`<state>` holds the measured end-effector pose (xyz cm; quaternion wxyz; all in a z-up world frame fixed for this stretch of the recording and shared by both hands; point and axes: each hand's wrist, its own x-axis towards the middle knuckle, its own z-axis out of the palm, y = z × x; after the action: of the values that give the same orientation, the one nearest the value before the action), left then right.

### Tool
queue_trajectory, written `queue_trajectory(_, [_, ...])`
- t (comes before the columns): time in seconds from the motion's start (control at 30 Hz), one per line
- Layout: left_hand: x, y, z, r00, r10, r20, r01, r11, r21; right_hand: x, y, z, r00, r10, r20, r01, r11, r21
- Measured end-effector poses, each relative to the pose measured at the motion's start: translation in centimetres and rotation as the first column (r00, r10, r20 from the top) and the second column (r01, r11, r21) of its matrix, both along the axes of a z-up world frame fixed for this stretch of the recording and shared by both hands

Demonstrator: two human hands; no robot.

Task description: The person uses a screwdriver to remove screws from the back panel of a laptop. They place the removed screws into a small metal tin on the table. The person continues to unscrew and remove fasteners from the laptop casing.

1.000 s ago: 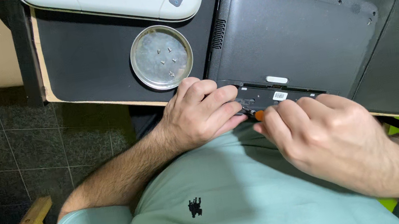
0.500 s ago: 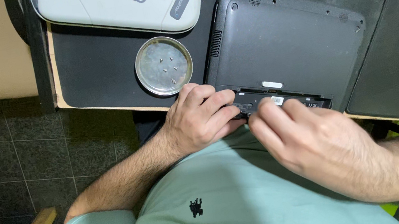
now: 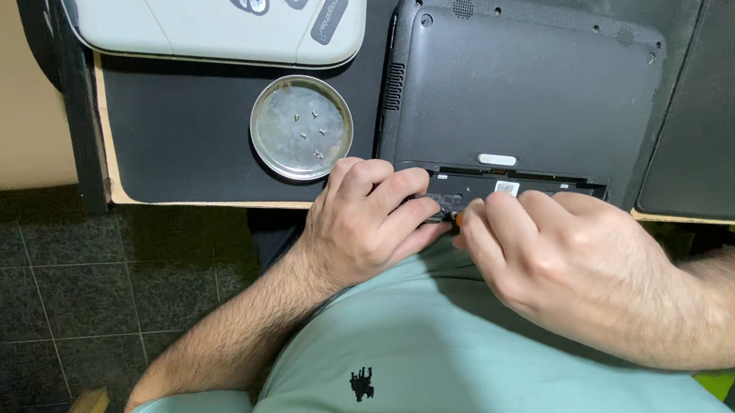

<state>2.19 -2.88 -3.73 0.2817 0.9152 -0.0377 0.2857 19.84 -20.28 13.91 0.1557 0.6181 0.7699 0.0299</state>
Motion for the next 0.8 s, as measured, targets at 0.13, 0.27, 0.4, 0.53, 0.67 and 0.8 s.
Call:
queue_trajectory(0.13, [0.2, -0.1, 0.4, 1.0, 0.015, 0.022, -0.014, 1.0, -0.014, 0.3, 0.6, 1.1, 1.0, -0.009, 0.005, 0.01, 0.997, -0.073])
queue_trajectory(0.27, [0.2, 0.1, 0.1, 1.0, 0.011, 0.007, -0.011, 1.0, -0.008, 0.4, 0.4, 0.4, 0.996, 0.053, -0.071, -0.058, 0.996, -0.064])
queue_trajectory(0.4, [0.3, 0.0, 0.2, 0.999, 0.029, 0.034, -0.029, 1.0, 0.003, 0.4, 0.1, 0.4, 0.999, 0.004, -0.035, -0.008, 0.991, -0.136])
queue_trajectory(0.53, [0.2, 0.2, 0.2, 0.999, 0.034, 0.035, -0.034, 0.999, 0.003, 1.0, 0.3, 0.7, 0.993, 0.071, -0.09, -0.082, 0.989, -0.124])
queue_trajectory(0.67, [0.0, 0.2, -0.1, 1.0, 0.008, 0.021, -0.008, 1.0, -0.001, 0.9, 0.1, 0.0, 0.997, -0.007, -0.074, 0.0, 0.995, -0.097])
queue_trajectory(0.8, [0.0, 0.3, -0.2, 0.999, 0.011, 0.04, -0.01, 1.0, -0.012, 1.4, 0.2, 0.8, 0.99, 0.027, -0.138, -0.052, 0.982, -0.184])
